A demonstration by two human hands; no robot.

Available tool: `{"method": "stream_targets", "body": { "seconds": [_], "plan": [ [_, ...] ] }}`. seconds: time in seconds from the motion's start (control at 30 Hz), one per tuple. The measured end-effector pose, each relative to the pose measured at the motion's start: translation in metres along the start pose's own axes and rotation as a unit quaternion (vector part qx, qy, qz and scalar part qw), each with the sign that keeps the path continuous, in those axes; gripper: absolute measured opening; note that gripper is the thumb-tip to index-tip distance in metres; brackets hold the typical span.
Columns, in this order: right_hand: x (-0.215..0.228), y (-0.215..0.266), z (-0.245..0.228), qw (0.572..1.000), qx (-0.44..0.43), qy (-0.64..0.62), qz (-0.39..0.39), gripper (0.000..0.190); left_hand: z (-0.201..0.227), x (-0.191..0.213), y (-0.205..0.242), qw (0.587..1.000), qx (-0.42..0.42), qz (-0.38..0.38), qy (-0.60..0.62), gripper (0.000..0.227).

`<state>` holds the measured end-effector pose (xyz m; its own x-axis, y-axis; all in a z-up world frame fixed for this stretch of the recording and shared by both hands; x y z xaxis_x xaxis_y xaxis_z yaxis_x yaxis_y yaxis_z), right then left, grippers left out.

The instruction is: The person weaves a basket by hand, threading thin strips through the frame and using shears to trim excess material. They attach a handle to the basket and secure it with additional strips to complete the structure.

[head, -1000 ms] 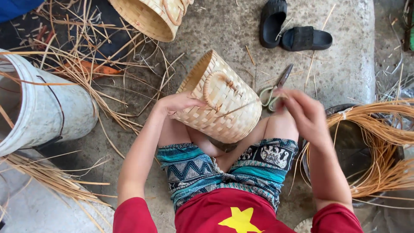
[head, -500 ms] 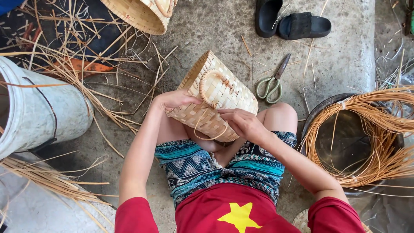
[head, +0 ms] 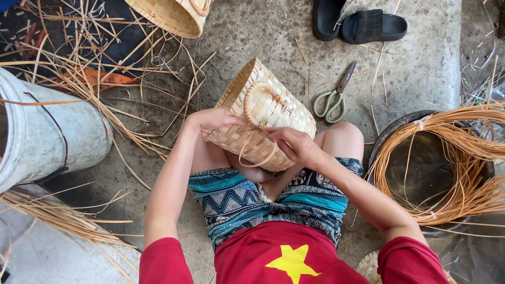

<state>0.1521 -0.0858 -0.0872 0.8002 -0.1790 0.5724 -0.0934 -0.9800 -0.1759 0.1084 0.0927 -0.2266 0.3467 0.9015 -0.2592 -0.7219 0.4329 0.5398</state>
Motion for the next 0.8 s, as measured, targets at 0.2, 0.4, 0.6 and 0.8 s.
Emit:
{"method": "stream_targets", "body": {
  "seconds": [0.2, 0.4, 0.6, 0.8],
  "plan": [
    [0.026, -0.009, -0.005, 0.982, -0.029, 0.178, 0.051, 0.026, 0.026, -0.017, -0.005, 0.998, -0.021, -0.016, -0.053, 0.055],
    [0.068, -0.012, -0.039, 0.951, -0.067, 0.300, 0.031, 0.020, 0.038, -0.084, -0.033, 0.882, 0.057, 0.069, -0.463, 0.034],
    [-0.068, 0.003, 0.163, 0.915, -0.233, 0.253, -0.211, 0.027, -0.043, -0.101, -0.097, 0.704, -0.035, 0.268, -0.657, 0.013],
    [-0.040, -0.003, 0.147, 0.959, -0.238, 0.126, -0.093, 0.024, -0.084, -0.111, -0.121, 0.702, -0.009, 0.274, -0.658, 0.012]
  ]
}}
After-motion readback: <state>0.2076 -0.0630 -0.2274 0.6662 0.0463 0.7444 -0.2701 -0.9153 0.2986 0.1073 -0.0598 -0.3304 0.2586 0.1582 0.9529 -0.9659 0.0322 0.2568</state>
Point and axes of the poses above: each hand's wrist, its own y-axis away from the middle knuckle, its own x-axis out of the back of the hand, z = x × y, the point moved 10 cm from there along -y, towards the middle knuckle, and after that the axes turned 12 degrees about -z, right-handed, at the moved point
